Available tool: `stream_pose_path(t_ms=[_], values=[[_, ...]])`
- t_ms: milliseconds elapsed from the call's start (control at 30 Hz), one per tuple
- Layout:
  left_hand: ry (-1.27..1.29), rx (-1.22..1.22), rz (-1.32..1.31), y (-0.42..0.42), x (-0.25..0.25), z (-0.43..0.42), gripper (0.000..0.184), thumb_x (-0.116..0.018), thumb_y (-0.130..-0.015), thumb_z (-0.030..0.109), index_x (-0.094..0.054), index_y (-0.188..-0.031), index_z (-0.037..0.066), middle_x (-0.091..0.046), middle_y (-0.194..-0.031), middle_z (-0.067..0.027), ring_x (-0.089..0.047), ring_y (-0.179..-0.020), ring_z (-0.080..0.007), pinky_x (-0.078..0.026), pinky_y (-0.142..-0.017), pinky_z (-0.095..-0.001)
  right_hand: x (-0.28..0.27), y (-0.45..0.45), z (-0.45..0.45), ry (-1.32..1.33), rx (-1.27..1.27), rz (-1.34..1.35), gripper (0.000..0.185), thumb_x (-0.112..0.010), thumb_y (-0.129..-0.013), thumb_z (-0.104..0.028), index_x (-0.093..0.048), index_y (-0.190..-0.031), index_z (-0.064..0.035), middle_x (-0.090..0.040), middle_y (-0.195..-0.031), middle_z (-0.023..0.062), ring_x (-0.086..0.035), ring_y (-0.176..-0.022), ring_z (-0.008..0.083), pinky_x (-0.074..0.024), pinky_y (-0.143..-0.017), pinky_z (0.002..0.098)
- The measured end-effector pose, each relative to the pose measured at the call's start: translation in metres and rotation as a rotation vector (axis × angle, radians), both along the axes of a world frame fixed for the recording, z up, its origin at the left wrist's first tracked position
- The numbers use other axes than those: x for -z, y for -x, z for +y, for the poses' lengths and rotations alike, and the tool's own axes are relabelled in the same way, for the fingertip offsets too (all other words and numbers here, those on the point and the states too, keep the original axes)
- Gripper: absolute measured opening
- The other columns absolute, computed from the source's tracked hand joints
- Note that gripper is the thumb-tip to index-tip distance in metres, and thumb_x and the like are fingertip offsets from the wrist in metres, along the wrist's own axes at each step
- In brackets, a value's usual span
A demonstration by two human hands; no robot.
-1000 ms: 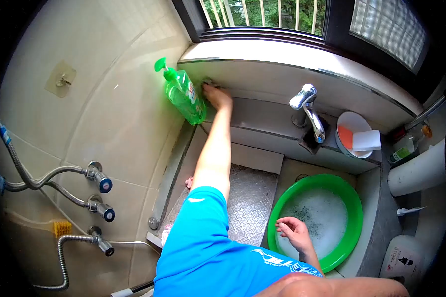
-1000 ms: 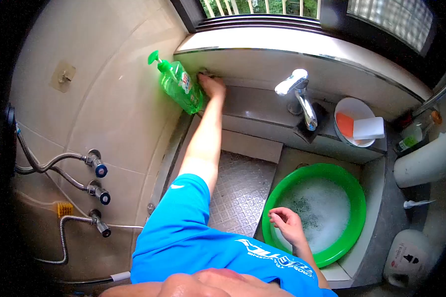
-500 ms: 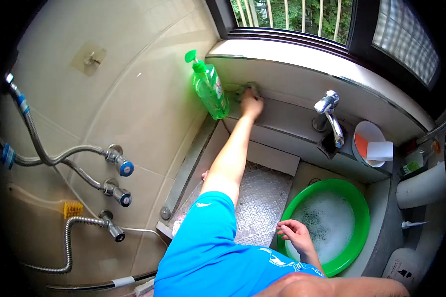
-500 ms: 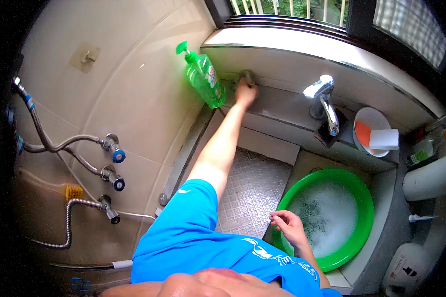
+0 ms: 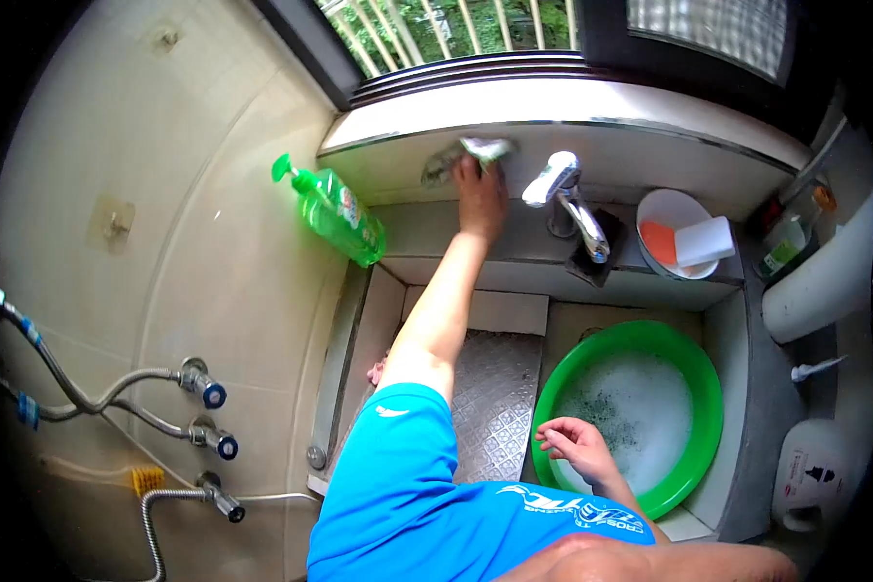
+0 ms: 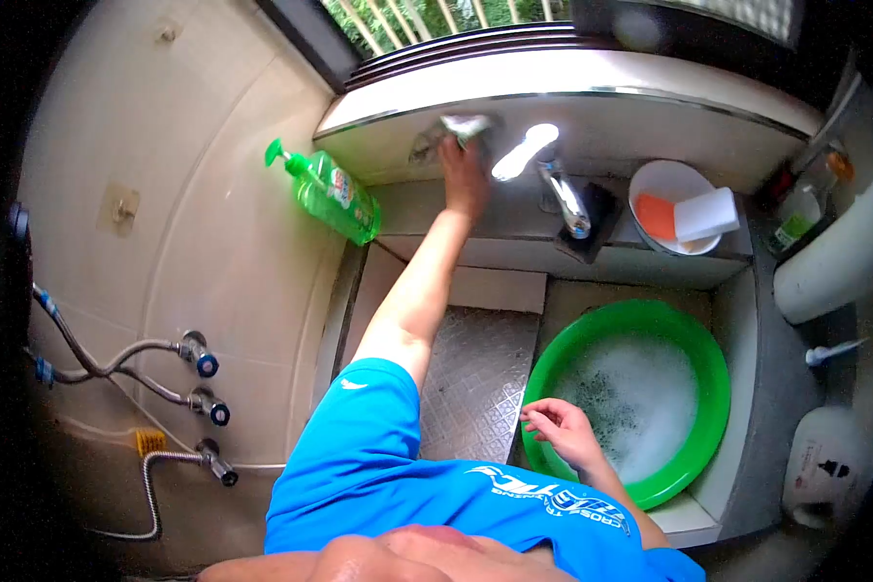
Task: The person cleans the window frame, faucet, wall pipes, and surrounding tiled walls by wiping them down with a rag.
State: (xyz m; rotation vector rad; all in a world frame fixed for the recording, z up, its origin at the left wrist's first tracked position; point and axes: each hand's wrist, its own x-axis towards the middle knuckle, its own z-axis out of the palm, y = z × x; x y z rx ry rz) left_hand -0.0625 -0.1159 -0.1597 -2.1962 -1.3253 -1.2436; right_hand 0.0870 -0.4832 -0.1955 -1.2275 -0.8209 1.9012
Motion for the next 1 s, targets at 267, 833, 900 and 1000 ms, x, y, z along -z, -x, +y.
stream_pose_path(t_ms=[267, 833, 900, 1000], values=[[-0.155, 0.247, 0.096, -0.021, -0.008, 0.002, 0.041, -0.064, -0.070, 0.010, -0.057, -0.109, 0.013, -0.048, -0.112, -0.0164, -0.046, -0.104, -0.0381, -0.042, -0.086, -0.0465, 0.001, -0.003, 0.001, 0.001, 0.033, 0.006, 0.024, -0.057, -0.091, -0.020, -0.059, -0.106, -0.0011, -0.066, -0.099, 0.0068, -0.061, -0.084, 0.0119, -0.0489, -0.071, 0.0254], [0.209, 0.156, 0.189, -0.007, -0.019, -0.003, 0.039, -0.062, -0.071, 0.018, -0.058, -0.109, 0.013, -0.050, -0.117, -0.0101, -0.045, -0.112, -0.0328, -0.046, -0.083, -0.0465, 0.006, -0.007, 0.002, -0.054, 0.038, -0.011, 0.023, -0.057, -0.090, -0.018, -0.060, -0.106, -0.0013, -0.065, -0.099, 0.0074, -0.061, -0.084, 0.0130, -0.0488, -0.071, 0.0262], [-0.029, -0.012, 0.208, 0.013, -0.043, 0.001, 0.037, -0.062, -0.068, 0.015, -0.058, -0.105, 0.016, -0.048, -0.111, -0.0092, -0.046, -0.106, -0.0330, -0.046, -0.083, -0.0460, 0.001, -0.005, 0.001, 0.003, 0.030, -0.036, 0.023, -0.057, -0.090, -0.018, -0.060, -0.106, -0.0011, -0.065, -0.099, 0.0074, -0.061, -0.085, 0.0130, -0.0487, -0.071, 0.0259], [-0.111, -0.099, 0.325, 0.048, -0.050, 0.008, 0.037, -0.064, -0.067, 0.012, -0.057, -0.103, 0.011, -0.048, -0.108, -0.0147, -0.047, -0.102, -0.0340, -0.043, -0.081, -0.0458, 0.005, -0.004, 0.000, -0.008, 0.025, -0.016, 0.023, -0.057, -0.090, -0.018, -0.060, -0.105, -0.0011, -0.065, -0.099, 0.0074, -0.061, -0.084, 0.0131, -0.0486, -0.070, 0.0259]])
